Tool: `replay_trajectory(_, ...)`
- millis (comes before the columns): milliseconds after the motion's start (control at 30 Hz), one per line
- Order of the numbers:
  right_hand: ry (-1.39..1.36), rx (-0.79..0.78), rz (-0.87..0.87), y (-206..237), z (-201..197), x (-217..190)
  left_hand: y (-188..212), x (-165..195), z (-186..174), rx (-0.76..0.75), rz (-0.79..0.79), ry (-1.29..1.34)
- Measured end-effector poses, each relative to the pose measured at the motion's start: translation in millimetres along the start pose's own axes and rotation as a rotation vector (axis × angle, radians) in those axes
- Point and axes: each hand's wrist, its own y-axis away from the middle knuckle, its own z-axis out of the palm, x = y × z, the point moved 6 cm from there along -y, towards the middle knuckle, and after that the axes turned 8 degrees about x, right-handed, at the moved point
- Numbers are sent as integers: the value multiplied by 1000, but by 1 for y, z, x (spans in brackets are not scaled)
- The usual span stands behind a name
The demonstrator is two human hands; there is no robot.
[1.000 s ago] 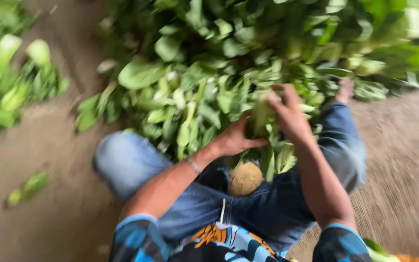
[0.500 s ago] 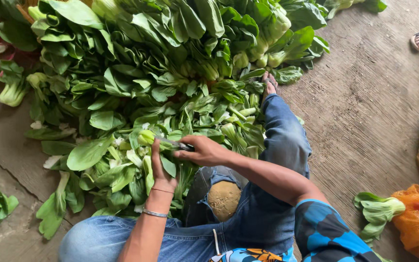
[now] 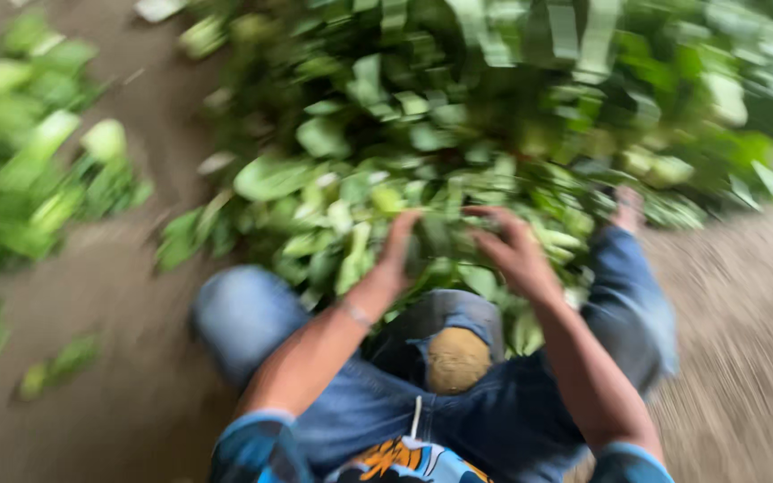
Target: The person sits on a concrete floor surrounded by piles of leafy green vegetables and uses a small knife to trim the root ends off bok choy one at a time, tossing trimmed heads aside and discarding cut leaves onto the floor.
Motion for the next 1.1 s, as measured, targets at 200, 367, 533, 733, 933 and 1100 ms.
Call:
replay_trajectory(200, -318, 180, -52, -13, -32, 7, 5, -85, 2, 10, -346, -174)
replay_trajectory(367, -520, 207, -40, -26, -40, 13, 4, -67, 1, 93, -184, 9)
replay_trajectory(533, -524, 200, -62, -28, -44, 13, 28, 87, -14, 275, 388, 187)
replay_trajectory(733, -530, 196, -35, -23, -36, 1, 144, 295, -111, 81, 982, 911)
replay_trajectory(933, -408, 142, 54, -25, -14, 3, 133, 269, -106, 160, 897, 825)
replay_trajectory(1100, -278, 22, 121, -55, -1, 59, 98, 239, -76, 181, 839, 436)
